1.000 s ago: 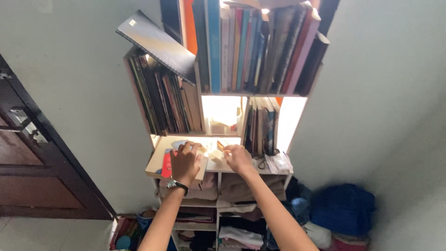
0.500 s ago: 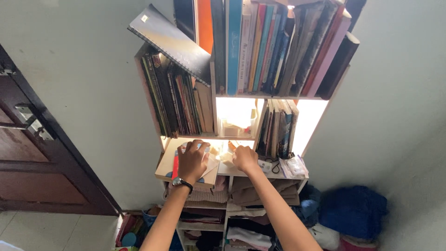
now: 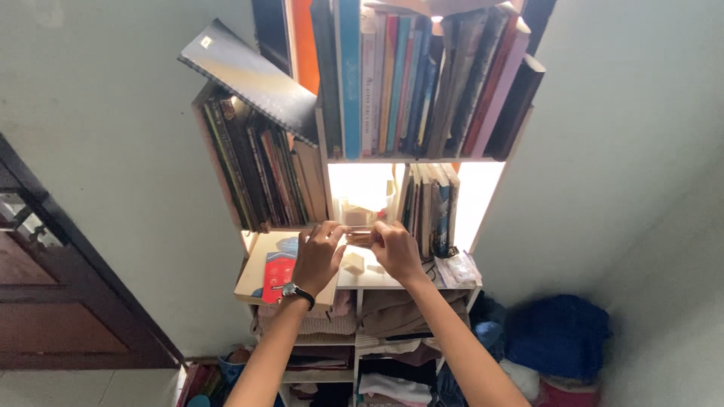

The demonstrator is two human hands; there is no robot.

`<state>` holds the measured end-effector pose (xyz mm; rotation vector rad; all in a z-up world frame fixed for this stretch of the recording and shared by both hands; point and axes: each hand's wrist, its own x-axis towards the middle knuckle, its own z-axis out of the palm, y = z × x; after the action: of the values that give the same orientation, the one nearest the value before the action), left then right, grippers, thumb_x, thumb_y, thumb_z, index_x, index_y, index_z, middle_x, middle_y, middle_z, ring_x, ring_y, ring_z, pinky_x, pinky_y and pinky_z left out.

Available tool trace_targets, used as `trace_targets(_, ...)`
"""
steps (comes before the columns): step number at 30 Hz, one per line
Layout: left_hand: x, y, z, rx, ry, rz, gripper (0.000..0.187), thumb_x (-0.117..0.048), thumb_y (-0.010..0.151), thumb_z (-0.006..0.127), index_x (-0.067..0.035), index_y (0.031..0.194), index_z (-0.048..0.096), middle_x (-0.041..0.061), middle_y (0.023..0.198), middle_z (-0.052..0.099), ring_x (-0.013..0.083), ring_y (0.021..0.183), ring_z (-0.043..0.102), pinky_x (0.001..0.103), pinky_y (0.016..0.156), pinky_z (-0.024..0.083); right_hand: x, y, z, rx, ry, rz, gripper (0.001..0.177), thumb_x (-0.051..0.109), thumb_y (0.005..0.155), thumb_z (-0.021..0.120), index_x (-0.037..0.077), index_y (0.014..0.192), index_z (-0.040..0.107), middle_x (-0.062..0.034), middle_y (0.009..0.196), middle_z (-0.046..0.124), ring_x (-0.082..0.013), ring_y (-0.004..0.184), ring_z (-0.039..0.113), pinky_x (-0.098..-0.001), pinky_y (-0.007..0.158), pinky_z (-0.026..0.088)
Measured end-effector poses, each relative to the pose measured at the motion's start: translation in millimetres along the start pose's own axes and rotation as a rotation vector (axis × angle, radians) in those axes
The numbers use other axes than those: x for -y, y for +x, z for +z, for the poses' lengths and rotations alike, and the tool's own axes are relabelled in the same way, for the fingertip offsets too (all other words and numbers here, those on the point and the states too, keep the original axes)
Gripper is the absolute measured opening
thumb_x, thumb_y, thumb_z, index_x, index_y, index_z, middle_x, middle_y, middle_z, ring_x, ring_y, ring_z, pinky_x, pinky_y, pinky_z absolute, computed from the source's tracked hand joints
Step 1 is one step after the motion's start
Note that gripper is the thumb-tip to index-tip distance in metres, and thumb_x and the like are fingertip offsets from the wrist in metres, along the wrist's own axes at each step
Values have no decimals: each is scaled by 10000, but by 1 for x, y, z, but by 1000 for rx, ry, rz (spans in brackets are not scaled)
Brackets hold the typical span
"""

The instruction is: The recorder packs various items, including snacks, a container, and notebooks, into a box and organizes a bookshelf.

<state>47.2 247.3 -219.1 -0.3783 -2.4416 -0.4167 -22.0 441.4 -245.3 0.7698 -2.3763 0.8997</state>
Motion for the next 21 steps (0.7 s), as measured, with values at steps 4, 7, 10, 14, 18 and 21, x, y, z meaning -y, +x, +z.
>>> trace_targets(4,-8,8,17,-11,-1,13,458,-269,848,749,-147,1280,655,38,1192,646,210,1069,655,407,895,496,37,5,-51,-63,10,-101,139,1,728,742,26,812,634,-116,716,700,-267,719,676,-413,648,563)
trace_targets(7,-24,17,9,-40,-48,14,470,-338,833,773,-134,1245,678,47,1172,671,223,1013,681,393,859,550,35,8,-59,3,39,-10,164,5,771,748,37,897,648,-130,782,679,-205,658,692,-340,617,592)
trace_targets(10,-20,26,22,-83,-116,0,316,-352,889,775,-162,1137,726,17,1099,721,199,984,698,389,856,569,17,13,-53,-60,169,-31,138,-19,853,700,46,961,643,-112,866,694,-169,718,717,-263,605,639)
trace_targets(14,-17,41,28,-192,-316,-90,196,-297,982,723,-151,1112,712,46,1080,692,161,920,697,323,770,610,5,23,-46,-211,234,-180,123,-21,921,712,34,1005,641,-122,1000,716,-186,849,735,-257,686,633)
trace_targets(18,-24,49,14,-495,-438,-125,203,-257,968,718,-98,1066,638,81,1088,581,161,891,671,245,601,617,33,22,-69,-208,262,-133,226,-12,861,716,19,1081,681,-192,1200,672,-220,912,742,-281,725,663)
trace_targets(21,-26,50,8,-613,-378,-135,213,-230,999,728,-94,1107,605,49,1046,562,159,895,653,287,667,575,26,19,-63,-119,222,-70,220,8,895,702,33,1113,704,-155,1128,720,-208,922,748,-282,750,664)
